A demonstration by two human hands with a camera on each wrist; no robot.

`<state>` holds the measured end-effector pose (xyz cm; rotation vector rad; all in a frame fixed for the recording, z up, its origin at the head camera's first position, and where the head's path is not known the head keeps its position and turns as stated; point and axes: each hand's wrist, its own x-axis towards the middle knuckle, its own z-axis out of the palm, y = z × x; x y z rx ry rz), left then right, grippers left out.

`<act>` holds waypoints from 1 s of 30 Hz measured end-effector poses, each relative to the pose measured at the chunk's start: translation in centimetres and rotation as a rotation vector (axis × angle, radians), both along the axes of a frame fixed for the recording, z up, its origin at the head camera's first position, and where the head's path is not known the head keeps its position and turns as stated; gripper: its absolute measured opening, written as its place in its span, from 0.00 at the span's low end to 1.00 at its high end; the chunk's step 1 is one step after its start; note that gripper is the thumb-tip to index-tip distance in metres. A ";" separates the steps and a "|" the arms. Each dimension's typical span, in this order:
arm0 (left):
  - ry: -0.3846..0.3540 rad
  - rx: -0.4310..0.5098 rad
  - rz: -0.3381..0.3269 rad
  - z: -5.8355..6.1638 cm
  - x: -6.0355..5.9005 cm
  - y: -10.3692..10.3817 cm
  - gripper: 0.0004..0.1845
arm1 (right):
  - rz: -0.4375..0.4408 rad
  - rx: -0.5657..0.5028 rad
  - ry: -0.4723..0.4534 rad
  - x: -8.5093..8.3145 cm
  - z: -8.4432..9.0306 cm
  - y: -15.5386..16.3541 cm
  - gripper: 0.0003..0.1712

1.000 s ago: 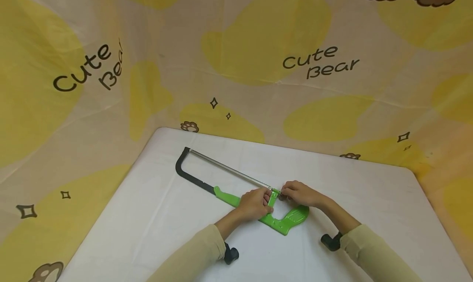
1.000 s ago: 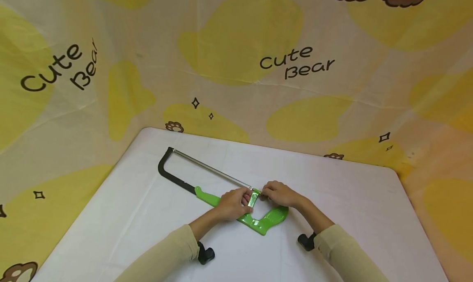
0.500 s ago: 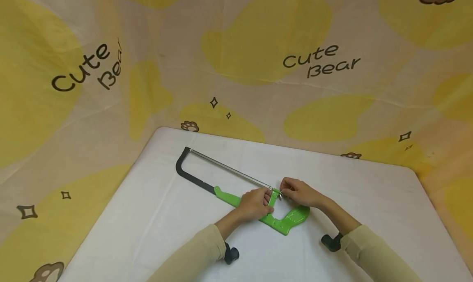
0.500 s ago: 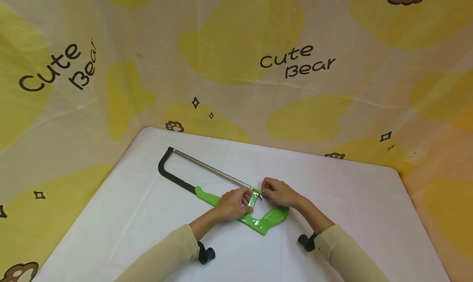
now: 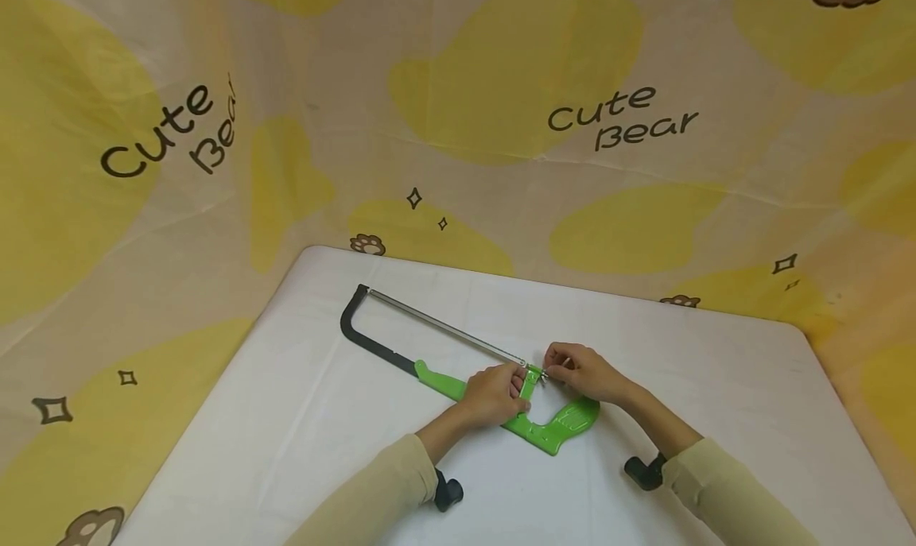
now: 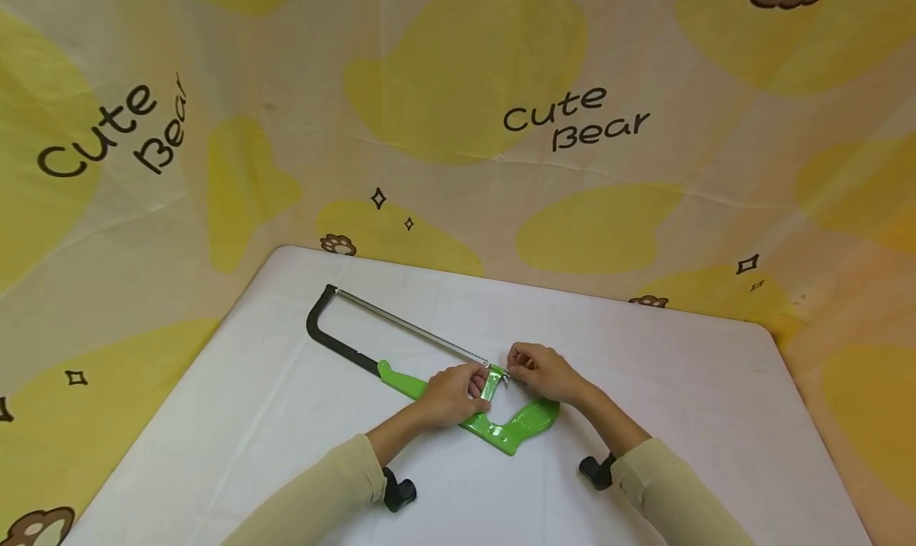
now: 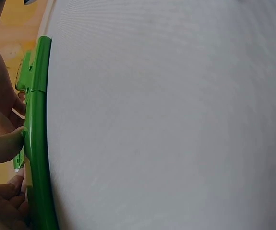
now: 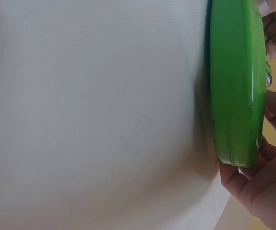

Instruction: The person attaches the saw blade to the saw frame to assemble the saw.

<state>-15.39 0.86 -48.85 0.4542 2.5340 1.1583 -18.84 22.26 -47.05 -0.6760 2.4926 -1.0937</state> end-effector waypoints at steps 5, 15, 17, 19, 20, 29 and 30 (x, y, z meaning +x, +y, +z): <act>-0.003 -0.008 0.002 0.1 0.0 0.0 0.18 | 0.011 0.010 0.016 -0.1 0.1 0.1 0.03; 0.008 -0.015 -0.003 0.1 0.1 0.0 0.17 | 0.002 -0.008 -0.099 -0.2 0.0 0.3 0.12; 0.013 -0.015 -0.003 0.1 0.1 0.0 0.17 | 0.000 -0.003 -0.104 -0.1 0.1 0.2 0.12; 0.016 -0.018 -0.006 0.0 0.1 0.0 0.17 | 0.006 0.003 -0.098 -0.1 0.1 0.1 0.12; 0.016 -0.019 -0.007 0.0 0.1 0.0 0.18 | 0.010 0.005 -0.096 -0.1 0.1 0.1 0.11; 0.010 -0.013 -0.007 -0.1 0.0 0.0 0.18 | 0.019 0.027 -0.104 -0.2 0.2 0.2 0.14; 0.008 -0.011 -0.006 -0.1 0.0 -0.1 0.18 | 0.023 0.028 -0.101 -0.2 0.1 0.2 0.14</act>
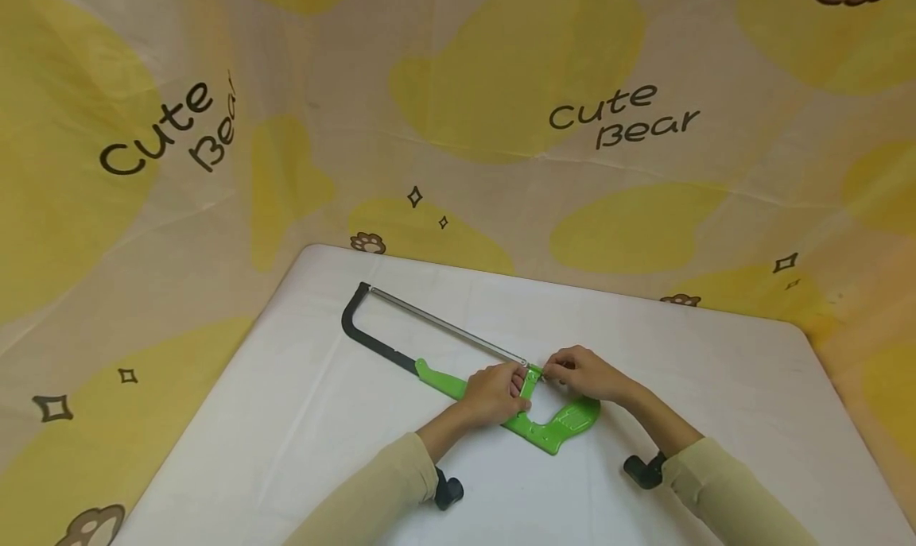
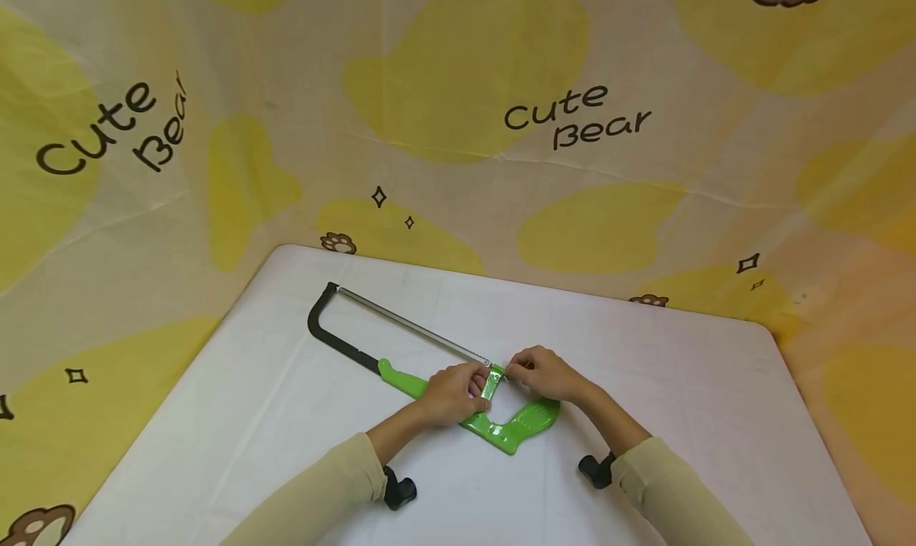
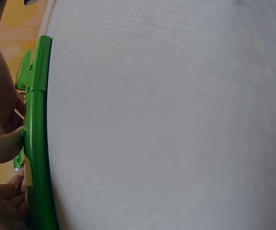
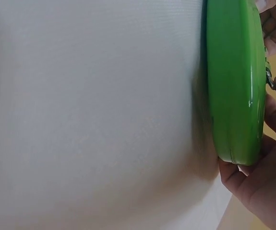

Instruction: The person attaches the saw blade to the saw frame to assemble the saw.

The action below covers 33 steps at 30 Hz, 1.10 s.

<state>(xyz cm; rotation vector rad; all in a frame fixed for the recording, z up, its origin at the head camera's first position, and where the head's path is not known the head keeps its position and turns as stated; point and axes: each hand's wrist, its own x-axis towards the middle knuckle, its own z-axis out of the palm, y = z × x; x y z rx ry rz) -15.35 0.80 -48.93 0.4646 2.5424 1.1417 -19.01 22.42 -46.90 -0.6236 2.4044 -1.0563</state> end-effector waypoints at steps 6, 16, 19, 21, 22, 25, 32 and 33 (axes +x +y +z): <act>0.003 0.003 0.004 0.0 0.0 0.1 0.18 | -0.008 0.016 0.006 0.0 -0.1 -0.1 0.14; -0.011 0.012 0.009 0.0 0.1 0.0 0.18 | -0.008 0.109 0.090 0.3 -0.1 -0.6 0.13; -0.010 0.011 0.011 0.0 0.1 0.0 0.18 | -0.013 0.108 0.096 0.5 -0.1 -0.7 0.13; -0.009 0.011 0.012 -0.1 0.1 0.1 0.18 | -0.014 0.099 0.095 0.5 -0.2 -0.6 0.13; -0.009 0.011 0.012 0.0 0.1 0.1 0.18 | -0.013 0.093 0.095 0.4 -0.3 -0.6 0.13; -0.011 0.013 0.013 0.0 0.0 0.1 0.18 | -0.019 0.063 0.089 0.4 -0.3 -0.5 0.11; -0.008 0.009 0.009 0.3 0.1 0.1 0.17 | -0.045 0.023 0.097 0.4 -0.2 -0.5 0.04; -0.005 0.011 0.009 0.3 0.1 0.1 0.17 | -0.045 0.023 0.104 0.4 -0.2 -0.5 0.04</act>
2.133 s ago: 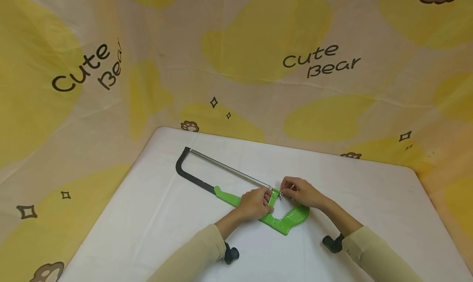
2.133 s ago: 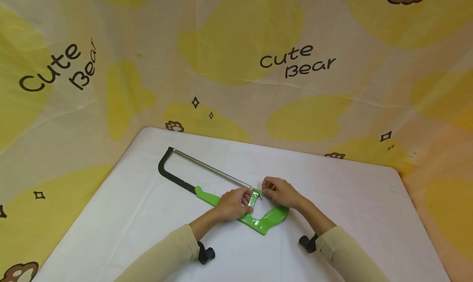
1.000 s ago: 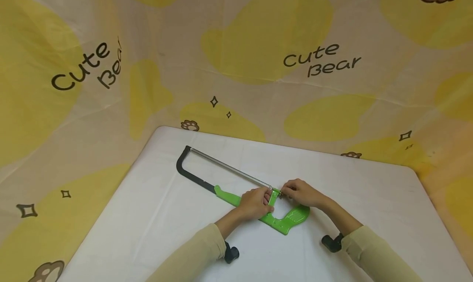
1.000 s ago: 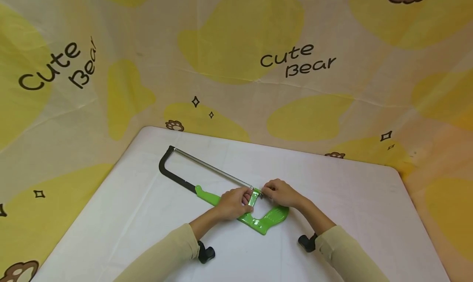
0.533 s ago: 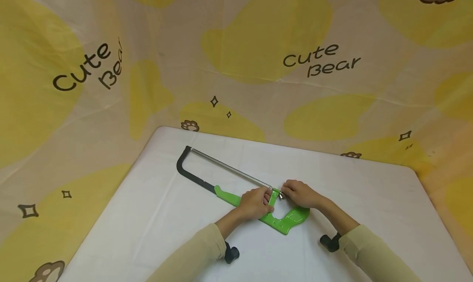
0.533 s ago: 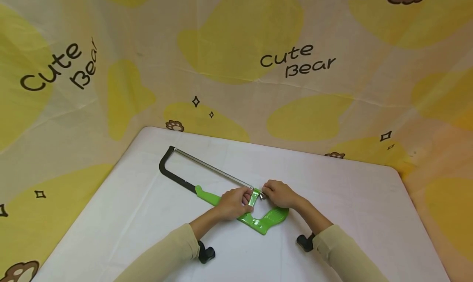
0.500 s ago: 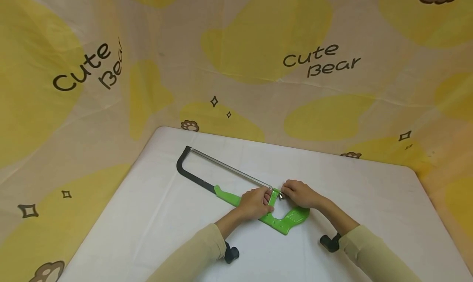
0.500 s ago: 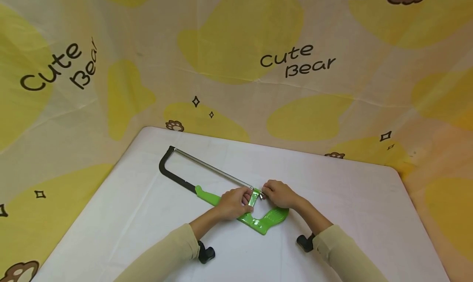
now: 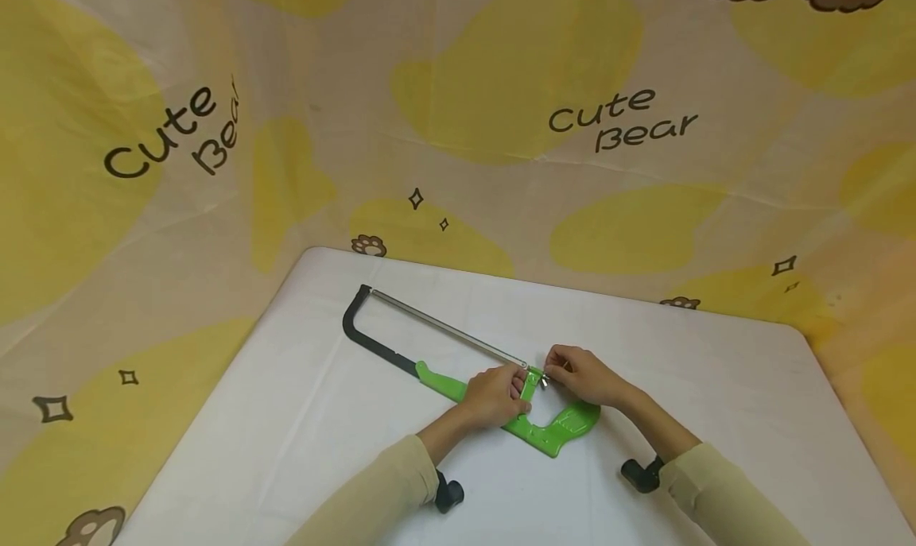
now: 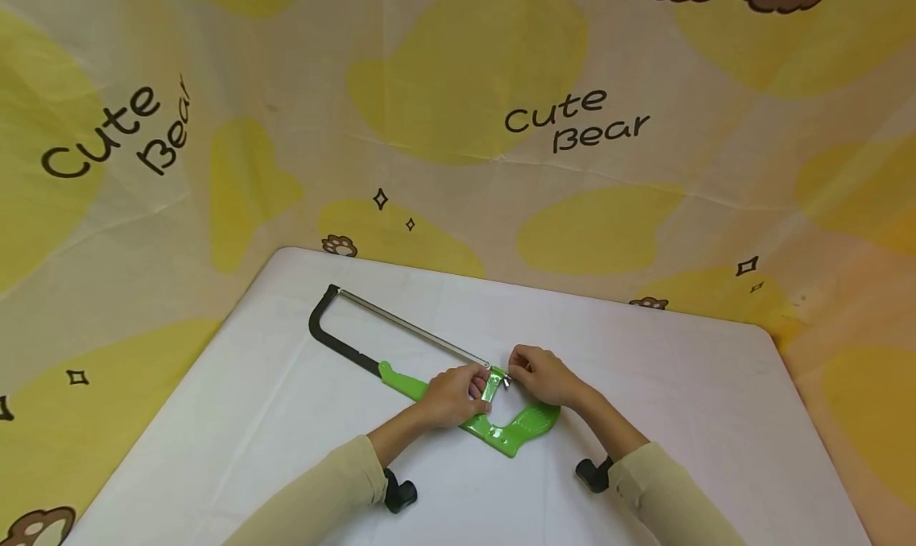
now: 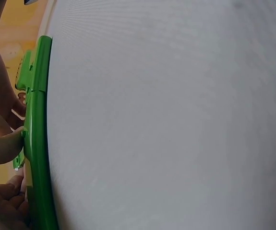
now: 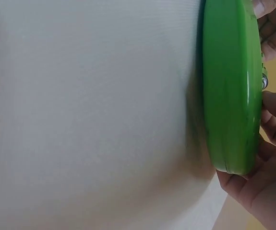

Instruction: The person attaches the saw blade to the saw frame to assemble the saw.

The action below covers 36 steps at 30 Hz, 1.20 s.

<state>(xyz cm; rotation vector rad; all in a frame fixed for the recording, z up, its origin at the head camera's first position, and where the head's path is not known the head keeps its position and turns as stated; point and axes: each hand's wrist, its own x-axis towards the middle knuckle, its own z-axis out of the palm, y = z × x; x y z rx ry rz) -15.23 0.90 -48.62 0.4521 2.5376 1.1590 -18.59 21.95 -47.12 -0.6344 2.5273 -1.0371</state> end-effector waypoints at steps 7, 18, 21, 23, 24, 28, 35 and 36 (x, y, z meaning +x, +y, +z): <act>0.010 -0.002 -0.003 0.0 0.0 0.0 0.17 | 0.008 -0.003 0.051 0.3 -0.1 0.2 0.03; 0.026 -0.005 0.000 0.0 0.1 0.0 0.18 | 0.029 0.055 0.098 0.4 -0.2 0.0 0.16; 0.025 -0.011 0.001 -0.1 0.1 0.0 0.19 | 0.015 0.071 0.095 0.5 -0.2 -0.1 0.15; 0.024 -0.016 0.003 -0.1 0.1 0.0 0.19 | 0.010 0.075 0.094 0.5 -0.2 -0.1 0.14; 0.024 -0.017 0.004 -0.1 0.1 0.1 0.19 | 0.008 0.075 0.092 0.6 -0.2 -0.1 0.14; 0.024 -0.012 0.004 0.0 0.1 0.1 0.18 | 0.022 0.069 0.103 0.5 -0.2 0.0 0.14; 0.043 -0.026 -0.001 0.0 0.1 0.1 0.18 | 0.074 0.028 0.105 0.3 -0.4 0.4 0.07; 0.044 -0.026 -0.001 0.0 0.1 0.1 0.18 | 0.078 0.019 0.097 0.2 -0.4 0.5 0.06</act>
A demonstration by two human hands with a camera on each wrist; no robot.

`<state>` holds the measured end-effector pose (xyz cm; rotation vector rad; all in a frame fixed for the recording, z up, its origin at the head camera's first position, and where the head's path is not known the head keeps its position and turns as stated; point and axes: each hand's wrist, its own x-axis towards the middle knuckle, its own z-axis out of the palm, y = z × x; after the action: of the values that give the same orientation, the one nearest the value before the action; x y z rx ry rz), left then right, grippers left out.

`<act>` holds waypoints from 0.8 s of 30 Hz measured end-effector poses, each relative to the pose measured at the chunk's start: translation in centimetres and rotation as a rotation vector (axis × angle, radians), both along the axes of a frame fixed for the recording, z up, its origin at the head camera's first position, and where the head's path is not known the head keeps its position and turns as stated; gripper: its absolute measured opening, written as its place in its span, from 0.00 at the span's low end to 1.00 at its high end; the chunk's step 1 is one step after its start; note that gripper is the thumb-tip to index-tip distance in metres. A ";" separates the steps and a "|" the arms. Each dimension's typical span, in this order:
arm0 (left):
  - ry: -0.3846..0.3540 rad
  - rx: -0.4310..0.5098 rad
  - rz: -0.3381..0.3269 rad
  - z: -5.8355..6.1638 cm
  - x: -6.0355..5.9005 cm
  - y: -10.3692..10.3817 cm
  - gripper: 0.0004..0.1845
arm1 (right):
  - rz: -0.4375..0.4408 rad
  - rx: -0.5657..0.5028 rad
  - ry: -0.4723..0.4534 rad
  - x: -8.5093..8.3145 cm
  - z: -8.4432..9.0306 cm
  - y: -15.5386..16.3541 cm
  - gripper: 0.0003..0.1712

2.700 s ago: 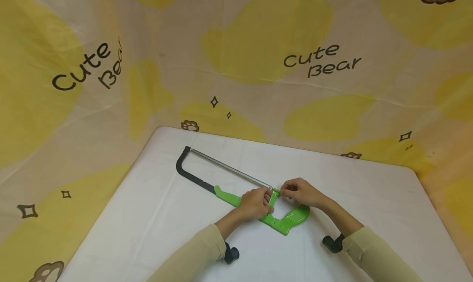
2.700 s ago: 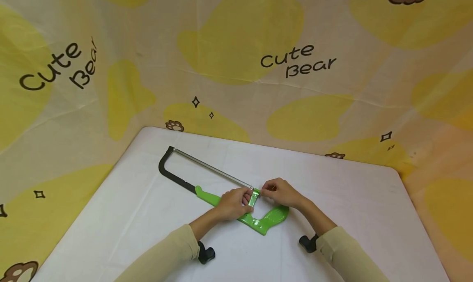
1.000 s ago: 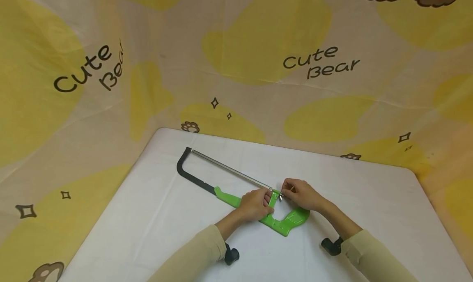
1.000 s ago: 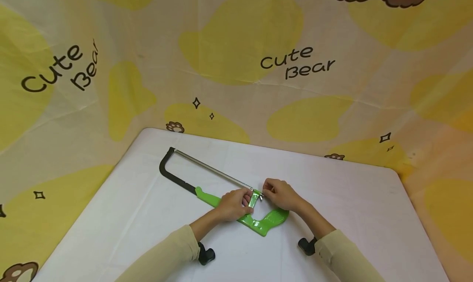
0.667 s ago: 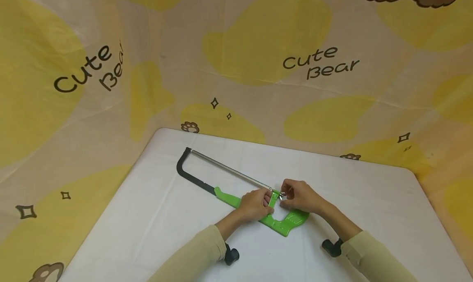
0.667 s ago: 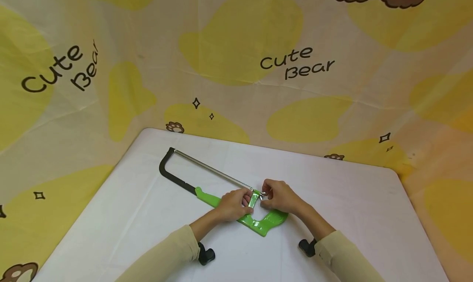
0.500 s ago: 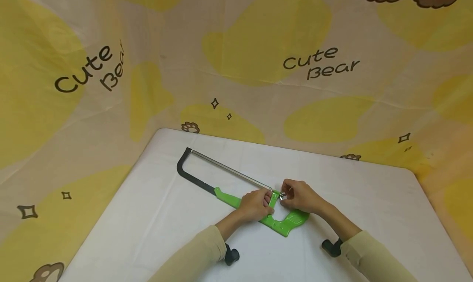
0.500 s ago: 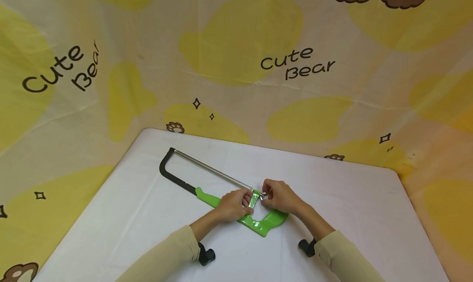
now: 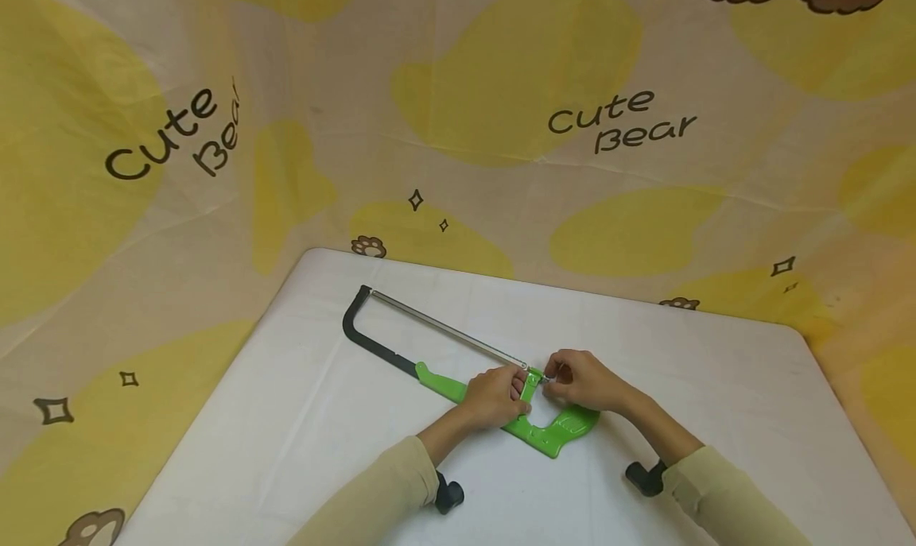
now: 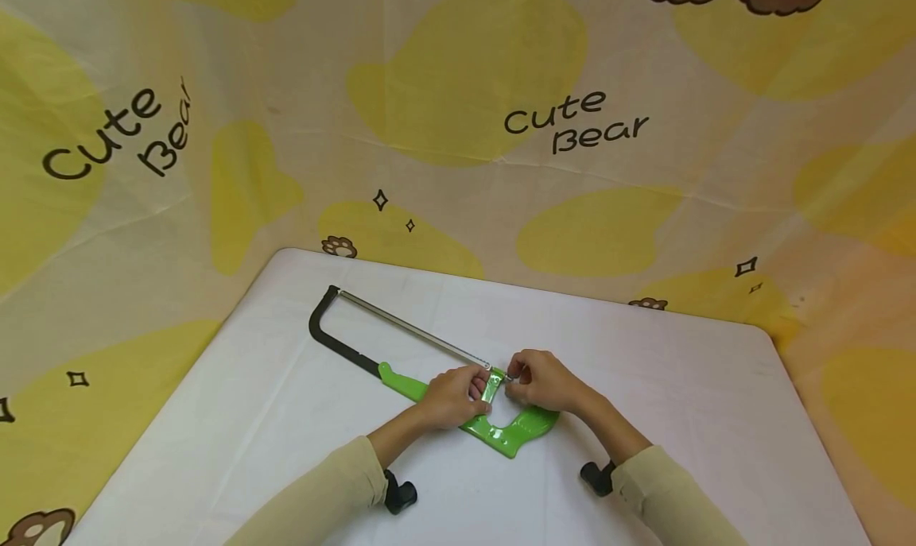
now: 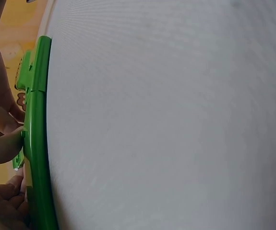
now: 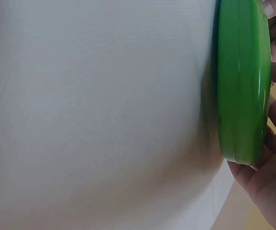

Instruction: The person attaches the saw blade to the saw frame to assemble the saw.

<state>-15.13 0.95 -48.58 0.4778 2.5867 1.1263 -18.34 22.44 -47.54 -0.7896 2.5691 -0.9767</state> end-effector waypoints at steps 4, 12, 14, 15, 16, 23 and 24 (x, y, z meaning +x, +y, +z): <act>-0.013 0.006 -0.001 0.0 0.0 0.0 0.18 | 0.005 -0.027 -0.053 -0.2 -0.1 0.3 0.04; -0.020 0.005 -0.003 -0.1 0.0 0.0 0.18 | -0.023 -0.049 -0.142 0.1 1.2 -0.2 0.10; -0.019 0.001 -0.003 -0.1 0.0 0.0 0.18 | -0.033 -0.037 -0.139 0.0 1.1 -0.3 0.10; -0.020 -0.001 -0.002 -0.1 0.0 0.0 0.18 | -0.037 -0.029 -0.137 -0.1 1.0 -0.3 0.09; -0.020 -0.004 -0.002 -0.2 0.0 0.0 0.18 | -0.034 -0.026 -0.134 -0.2 0.7 -0.2 0.09; -0.020 -0.009 0.002 -0.2 -0.1 0.1 0.18 | -0.015 0.003 -0.115 -0.6 0.0 -0.1 0.09; -0.018 -0.010 0.001 -0.1 -0.1 0.0 0.18 | -0.016 0.003 -0.114 -0.6 0.0 -0.1 0.09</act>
<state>-15.21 0.99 -48.72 0.4619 2.5763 1.1118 -18.92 22.32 -47.59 -0.6926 2.4827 -0.9925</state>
